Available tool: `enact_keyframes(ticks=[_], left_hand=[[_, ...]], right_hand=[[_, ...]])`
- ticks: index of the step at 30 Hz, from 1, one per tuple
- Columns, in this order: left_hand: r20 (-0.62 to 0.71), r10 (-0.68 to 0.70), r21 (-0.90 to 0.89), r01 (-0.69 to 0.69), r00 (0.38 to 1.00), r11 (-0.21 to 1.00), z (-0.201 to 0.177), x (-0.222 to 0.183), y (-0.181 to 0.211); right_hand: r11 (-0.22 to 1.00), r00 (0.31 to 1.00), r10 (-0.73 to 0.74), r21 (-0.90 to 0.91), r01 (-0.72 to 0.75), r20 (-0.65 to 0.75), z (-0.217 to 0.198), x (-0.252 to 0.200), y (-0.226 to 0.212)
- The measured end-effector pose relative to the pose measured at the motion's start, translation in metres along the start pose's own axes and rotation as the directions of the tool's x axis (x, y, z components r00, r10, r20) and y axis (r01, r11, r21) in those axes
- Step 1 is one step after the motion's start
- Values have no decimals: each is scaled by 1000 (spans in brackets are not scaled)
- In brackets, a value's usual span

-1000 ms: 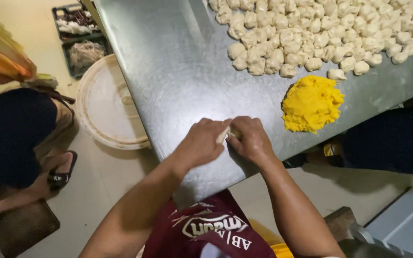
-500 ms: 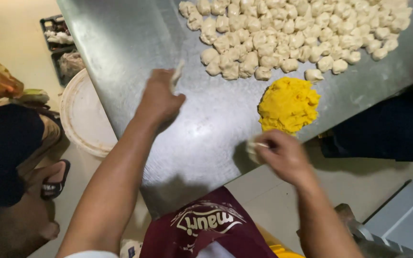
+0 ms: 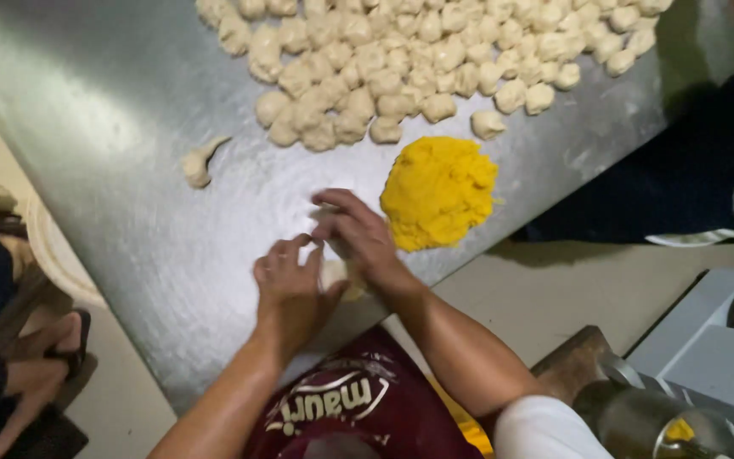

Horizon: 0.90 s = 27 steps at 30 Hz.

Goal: Filling and shaping small dough balls with a yellow paste on a bakery production table

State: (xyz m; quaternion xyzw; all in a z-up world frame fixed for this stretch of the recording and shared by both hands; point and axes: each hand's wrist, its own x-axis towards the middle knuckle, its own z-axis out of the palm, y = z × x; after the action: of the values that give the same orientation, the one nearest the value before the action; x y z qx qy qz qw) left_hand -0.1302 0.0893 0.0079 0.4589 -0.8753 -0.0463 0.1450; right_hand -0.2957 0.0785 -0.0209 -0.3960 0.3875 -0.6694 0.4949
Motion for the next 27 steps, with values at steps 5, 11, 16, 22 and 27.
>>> enact_keyframes(ticks=[5,11,16,22,27], left_hand=[[445,12,-252,112,895,961,-4,8,3],[585,-410,-565,714,700,413,-68,35,-15],[771,-428,-266,849,471,456,-94,40,-35],[573,-153,114,107,805,988,-55,-6,-181],[562,-517,-353,753,645,555,-112,15,-158]], right_hand=[[578,956,-278,-811,91,-91,-126,-51,-129],[375,892,-328,-909,-180,-312,-165,-63,-101],[109,912,-380,-987,-117,-150,-188,-53,-84],[505,712,-201,-694,-513,-673,-216,-65,-106],[785,687,-109,-486,-384,-719,-147,-70,-123]])
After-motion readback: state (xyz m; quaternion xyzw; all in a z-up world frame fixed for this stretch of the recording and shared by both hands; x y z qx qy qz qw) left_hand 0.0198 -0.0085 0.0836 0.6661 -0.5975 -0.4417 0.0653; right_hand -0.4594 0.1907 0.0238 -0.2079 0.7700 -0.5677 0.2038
